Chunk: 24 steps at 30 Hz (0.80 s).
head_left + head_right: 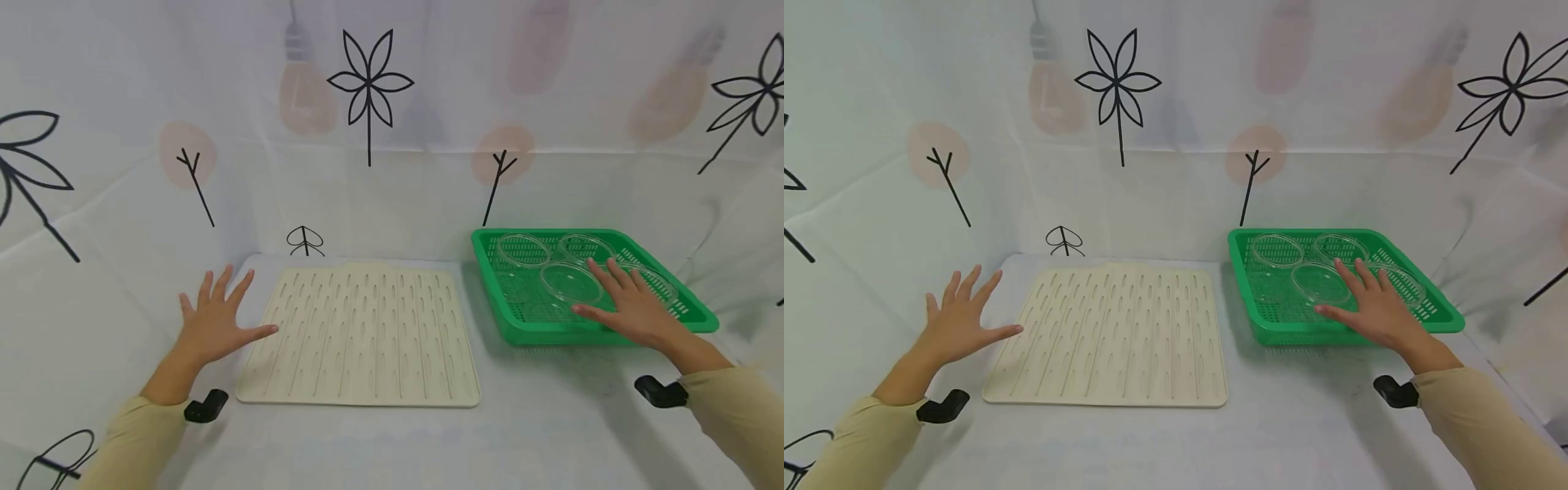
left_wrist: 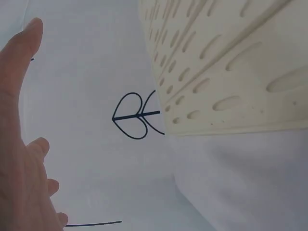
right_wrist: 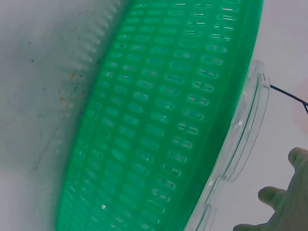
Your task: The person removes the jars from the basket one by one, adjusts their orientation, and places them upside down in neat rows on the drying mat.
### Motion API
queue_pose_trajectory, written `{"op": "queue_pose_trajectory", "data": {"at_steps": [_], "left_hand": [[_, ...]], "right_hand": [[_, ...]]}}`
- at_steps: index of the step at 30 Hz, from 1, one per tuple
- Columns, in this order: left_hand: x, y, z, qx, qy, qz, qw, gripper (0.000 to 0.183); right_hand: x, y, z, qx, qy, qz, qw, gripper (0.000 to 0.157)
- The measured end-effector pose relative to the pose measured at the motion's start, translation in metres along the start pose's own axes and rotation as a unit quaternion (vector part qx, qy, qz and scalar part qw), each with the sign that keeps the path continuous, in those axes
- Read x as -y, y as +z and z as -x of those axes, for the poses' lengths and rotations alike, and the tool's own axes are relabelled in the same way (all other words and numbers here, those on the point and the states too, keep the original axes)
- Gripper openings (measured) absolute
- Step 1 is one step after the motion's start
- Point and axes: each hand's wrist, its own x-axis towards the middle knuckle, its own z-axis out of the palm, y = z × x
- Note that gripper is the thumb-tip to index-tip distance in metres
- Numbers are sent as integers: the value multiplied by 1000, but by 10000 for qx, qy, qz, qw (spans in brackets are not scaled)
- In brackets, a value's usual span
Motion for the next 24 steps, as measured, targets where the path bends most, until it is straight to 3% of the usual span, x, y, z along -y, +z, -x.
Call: {"op": "queue_pose_trajectory", "data": {"at_steps": [8, 24], "left_hand": [[-12, -1, -6, -60, 53, 274, 9996, 110], [-38, 3, -24, 56, 163, 704, 9974, 115]], "right_hand": [[6, -6, -7, 361, 80, -840, 9958, 94], [8, -12, -17, 759, 256, -1705, 9821, 95]]}}
